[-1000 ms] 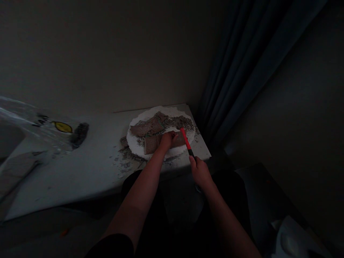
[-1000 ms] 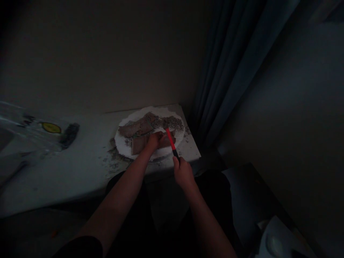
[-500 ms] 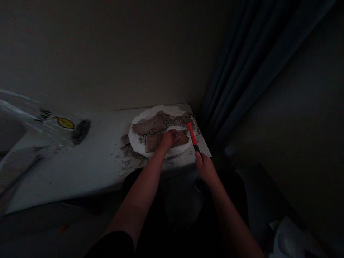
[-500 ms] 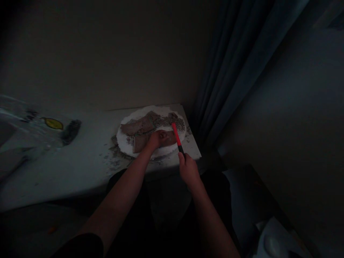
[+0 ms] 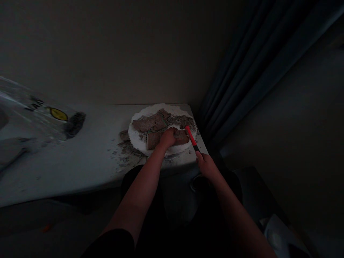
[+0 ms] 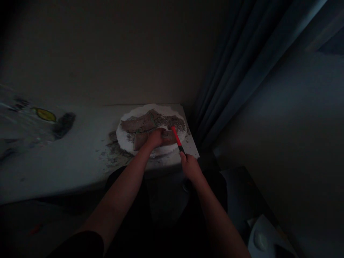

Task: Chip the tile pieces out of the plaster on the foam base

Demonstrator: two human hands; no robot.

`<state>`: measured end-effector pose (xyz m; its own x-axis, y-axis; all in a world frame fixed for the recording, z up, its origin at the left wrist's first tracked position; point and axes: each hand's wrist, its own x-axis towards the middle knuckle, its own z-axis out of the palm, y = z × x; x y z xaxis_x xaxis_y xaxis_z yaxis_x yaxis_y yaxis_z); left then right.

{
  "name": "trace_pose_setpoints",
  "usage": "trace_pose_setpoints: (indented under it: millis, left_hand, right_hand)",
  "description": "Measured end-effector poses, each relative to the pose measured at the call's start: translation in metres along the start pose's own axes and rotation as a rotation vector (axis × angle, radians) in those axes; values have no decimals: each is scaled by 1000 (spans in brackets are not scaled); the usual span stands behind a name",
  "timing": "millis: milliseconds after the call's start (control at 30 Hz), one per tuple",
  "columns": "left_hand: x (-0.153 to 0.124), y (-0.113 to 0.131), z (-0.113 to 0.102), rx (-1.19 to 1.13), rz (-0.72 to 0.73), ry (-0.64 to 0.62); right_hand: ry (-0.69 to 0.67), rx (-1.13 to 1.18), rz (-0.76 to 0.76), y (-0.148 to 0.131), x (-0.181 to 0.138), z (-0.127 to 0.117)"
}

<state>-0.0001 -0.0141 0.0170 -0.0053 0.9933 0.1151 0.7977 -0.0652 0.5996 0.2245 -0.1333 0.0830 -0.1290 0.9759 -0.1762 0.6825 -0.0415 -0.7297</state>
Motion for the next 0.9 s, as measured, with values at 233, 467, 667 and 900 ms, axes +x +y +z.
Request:
trace_pose_setpoints:
  millis: [233,467,667,900]
  left_hand:
    - [0,-1,-3,36,49,2]
    - [-3,2,-7,73,20,20]
    - [1,-2,-6,65,-10,-24]
    - [0,-6,-3,19,8,2]
  right_hand:
    - [23,-78,-5,-12,-2,-3]
    - [77,-154,10,-19,-1,-13]
    - [71,-126,-51,-23,-14,-13]
    - [54,-156,13,-15,-7,2]
